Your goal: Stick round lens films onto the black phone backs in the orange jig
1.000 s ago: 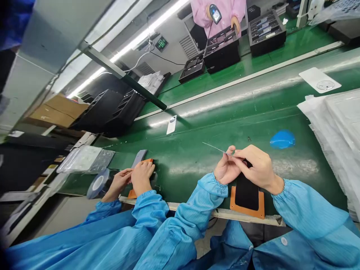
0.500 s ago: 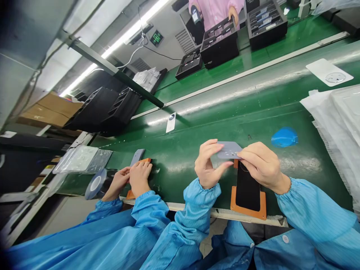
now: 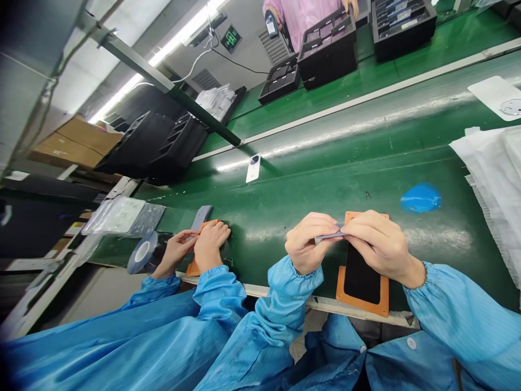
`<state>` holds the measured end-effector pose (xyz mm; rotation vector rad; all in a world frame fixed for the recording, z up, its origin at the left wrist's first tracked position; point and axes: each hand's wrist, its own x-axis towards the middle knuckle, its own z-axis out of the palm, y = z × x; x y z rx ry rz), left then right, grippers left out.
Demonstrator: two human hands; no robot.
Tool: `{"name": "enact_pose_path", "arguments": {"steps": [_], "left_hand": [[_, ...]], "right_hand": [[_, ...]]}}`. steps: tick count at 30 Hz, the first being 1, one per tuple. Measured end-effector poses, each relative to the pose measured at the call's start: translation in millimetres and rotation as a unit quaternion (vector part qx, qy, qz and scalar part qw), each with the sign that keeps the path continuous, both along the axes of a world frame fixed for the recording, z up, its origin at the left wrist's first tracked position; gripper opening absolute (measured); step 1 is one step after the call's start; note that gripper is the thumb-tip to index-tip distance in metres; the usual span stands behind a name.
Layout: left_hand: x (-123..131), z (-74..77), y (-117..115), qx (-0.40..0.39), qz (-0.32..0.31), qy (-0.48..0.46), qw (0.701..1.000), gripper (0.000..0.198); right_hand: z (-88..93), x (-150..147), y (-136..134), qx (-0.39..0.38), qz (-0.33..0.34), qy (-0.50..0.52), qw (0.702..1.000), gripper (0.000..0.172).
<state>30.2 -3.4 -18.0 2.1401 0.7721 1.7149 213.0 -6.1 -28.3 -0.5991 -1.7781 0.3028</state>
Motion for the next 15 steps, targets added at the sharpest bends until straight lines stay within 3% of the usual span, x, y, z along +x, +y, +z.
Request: {"name": "enact_pose_path", "arguments": {"steps": [6,10,15], "left_hand": [[-1.8,-1.4,-2.4,-0.054,-0.047,0.005,0.997,0.025],[-2.9,-1.9,-1.9,-0.058,-0.077,-0.014,0.995,0.015],[-4.2,0.8,-0.7,-0.068,-0.117,-0.028,0.99,0.016]], "right_hand": [[6.6,0.7,-1.1,-0.002,0.014,-0.011,1.0,0.026],[8.6,2.1,-2.5,-0.015,0.033,-0.012,0.999,0.023],[9.6,4.1,-3.9,-0.011,0.048,-0.014,0.999,0.022]]}}
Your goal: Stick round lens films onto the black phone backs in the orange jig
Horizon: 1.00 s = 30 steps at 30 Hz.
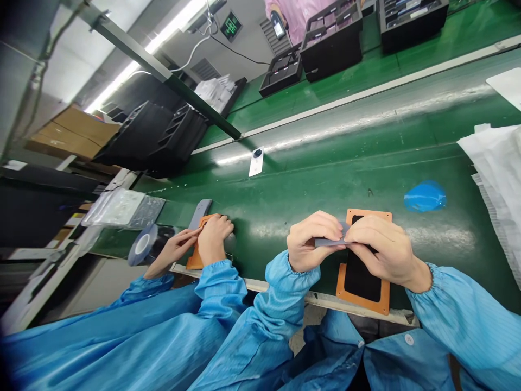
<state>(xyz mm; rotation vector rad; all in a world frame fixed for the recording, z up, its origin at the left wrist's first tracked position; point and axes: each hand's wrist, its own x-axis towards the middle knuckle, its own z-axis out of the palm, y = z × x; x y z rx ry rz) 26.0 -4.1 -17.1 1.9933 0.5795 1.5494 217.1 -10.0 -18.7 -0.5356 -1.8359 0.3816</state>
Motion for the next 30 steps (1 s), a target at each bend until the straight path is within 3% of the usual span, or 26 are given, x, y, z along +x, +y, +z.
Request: {"name": "enact_pose_path", "arguments": {"steps": [6,9,12,14,17,19,22,26,30], "left_hand": [[-3.9,3.4,-2.3,-0.002,-0.005,0.031,1.0,0.017],[-10.9,8.9,-2.2,-0.11,0.065,0.061,0.99,0.007],[-21.4,7.9,7.3,-0.359,0.115,0.074,0.923,0.025],[-25.7,-1.5,18.3,-0.503,0.076,0.045,0.86,0.041],[-23.1,-24.7,34.7,-0.605,0.008,0.008,0.796,0.057],[-17.8,-38.7,43.0,-0.626,-0.001,0.022,0.78,0.059],[-12.9,-48.5,52.2,-0.622,0.017,0.084,0.778,0.053],[-14.8,-43.8,62.1,-0.621,0.024,0.185,0.761,0.047],[-14.0,-33.7,69.9,-0.627,0.015,0.227,0.745,0.042]], "right_hand": [[-2.8,-2.6,-3.9,-0.029,-0.014,-0.008,0.999,0.021],[-7.4,-4.8,-4.5,-0.126,-0.055,0.001,0.991,0.011],[-11.7,-0.6,4.4,-0.266,-0.101,0.04,0.958,0.009],[-15.3,6.9,15.9,-0.335,-0.131,0.084,0.929,0.013],[-23.6,19.6,34.5,-0.387,-0.161,0.141,0.897,0.017],[-30.0,25.0,43.4,-0.405,-0.161,0.159,0.886,0.018],[-36.2,27.0,49.1,-0.423,-0.146,0.164,0.879,0.019],[-36.0,25.7,48.3,-0.43,-0.134,0.171,0.876,0.022],[-32.9,25.6,46.5,-0.428,-0.132,0.162,0.879,0.022]]}}
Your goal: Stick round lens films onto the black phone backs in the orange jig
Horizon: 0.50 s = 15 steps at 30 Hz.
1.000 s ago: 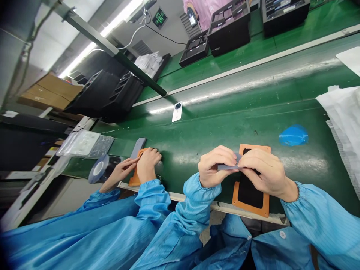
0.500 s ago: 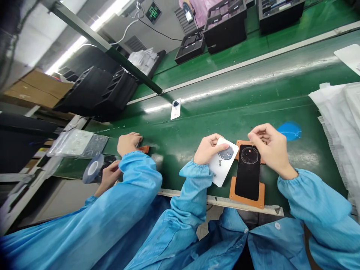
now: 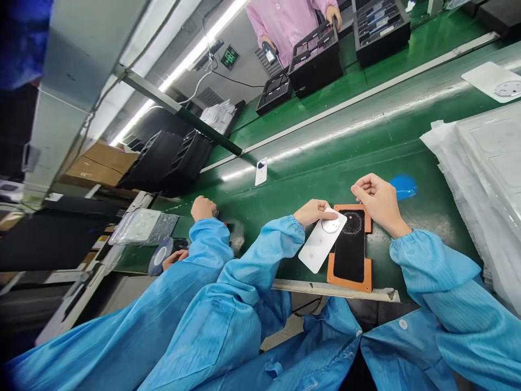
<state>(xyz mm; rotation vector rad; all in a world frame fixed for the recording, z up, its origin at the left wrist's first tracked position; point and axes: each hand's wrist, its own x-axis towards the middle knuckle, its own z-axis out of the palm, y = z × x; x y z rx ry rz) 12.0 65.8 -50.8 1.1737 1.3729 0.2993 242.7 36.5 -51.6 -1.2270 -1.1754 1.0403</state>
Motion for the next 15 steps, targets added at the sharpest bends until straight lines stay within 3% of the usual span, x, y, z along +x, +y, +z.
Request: {"name": "enact_pose_path", "arguments": {"steps": [7,15], "left_hand": [[8.6,11.2,2.6,0.02,-0.013,0.014,1.0,0.036],[8.8,8.6,-0.8,0.007,0.004,-0.004,1.0,0.042]], "right_hand": [[2.9,0.8,-2.7,0.012,0.009,-0.022,1.0,0.023],[3.9,1.5,-4.0,0.022,0.014,-0.023,0.999,0.021]]}}
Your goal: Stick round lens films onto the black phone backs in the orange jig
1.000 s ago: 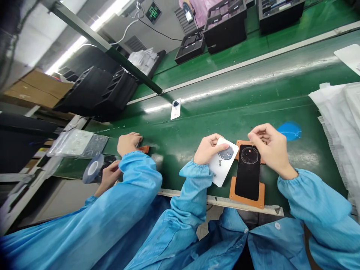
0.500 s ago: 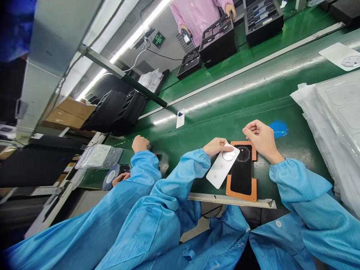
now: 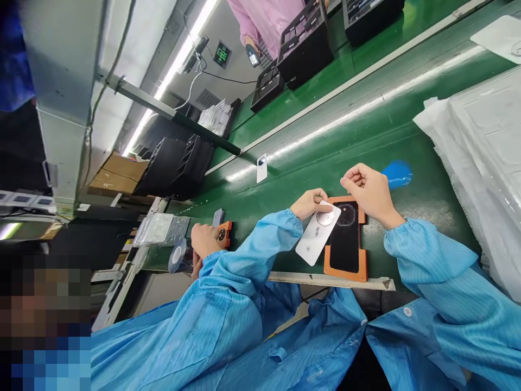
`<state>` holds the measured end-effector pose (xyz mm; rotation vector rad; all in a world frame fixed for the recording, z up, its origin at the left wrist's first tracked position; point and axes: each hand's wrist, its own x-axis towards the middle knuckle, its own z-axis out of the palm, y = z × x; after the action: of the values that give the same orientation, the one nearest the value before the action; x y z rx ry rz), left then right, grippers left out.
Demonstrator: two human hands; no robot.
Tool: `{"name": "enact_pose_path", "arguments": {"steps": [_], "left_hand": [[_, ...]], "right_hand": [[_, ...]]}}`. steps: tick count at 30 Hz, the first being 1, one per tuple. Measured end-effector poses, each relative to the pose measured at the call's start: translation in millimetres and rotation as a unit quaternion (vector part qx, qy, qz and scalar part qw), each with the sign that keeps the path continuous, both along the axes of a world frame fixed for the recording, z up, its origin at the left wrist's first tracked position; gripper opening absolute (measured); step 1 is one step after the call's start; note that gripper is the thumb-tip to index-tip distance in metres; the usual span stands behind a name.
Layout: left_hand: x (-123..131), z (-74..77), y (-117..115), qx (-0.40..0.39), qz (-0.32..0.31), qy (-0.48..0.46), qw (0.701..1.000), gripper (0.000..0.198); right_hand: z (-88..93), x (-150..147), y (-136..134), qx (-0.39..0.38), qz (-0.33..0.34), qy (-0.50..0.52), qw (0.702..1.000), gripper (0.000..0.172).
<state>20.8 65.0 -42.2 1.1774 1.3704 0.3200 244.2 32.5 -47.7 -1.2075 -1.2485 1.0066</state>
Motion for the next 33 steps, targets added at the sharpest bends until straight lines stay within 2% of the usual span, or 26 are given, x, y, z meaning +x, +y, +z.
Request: {"name": "enact_pose_path", "arguments": {"steps": [5,11,16,25,33], "left_hand": [[-0.4,-5.6,3.5,-0.011,0.005,-0.002,1.0,0.042],[-1.5,-8.0,4.2,-0.026,0.013,-0.02,0.999,0.051],[-7.1,-8.5,3.6,-0.037,-0.009,-0.029,0.999,0.052],[-3.9,0.6,-1.0,-0.025,-0.002,-0.012,1.0,0.04],[-2.6,-2.9,3.2,-0.009,-0.005,0.028,1.0,0.033]], "right_hand": [[-3.8,-2.0,-0.3,0.0,0.008,0.002,1.0,0.021],[-8.1,-0.5,3.4,-0.003,0.003,-0.001,1.0,0.026],[-7.8,2.5,5.4,-0.004,-0.003,0.008,1.0,0.027],[-10.4,0.1,4.4,-0.011,0.003,-0.007,1.0,0.022],[-9.7,-4.2,2.9,-0.011,0.008,-0.012,1.0,0.017]]}}
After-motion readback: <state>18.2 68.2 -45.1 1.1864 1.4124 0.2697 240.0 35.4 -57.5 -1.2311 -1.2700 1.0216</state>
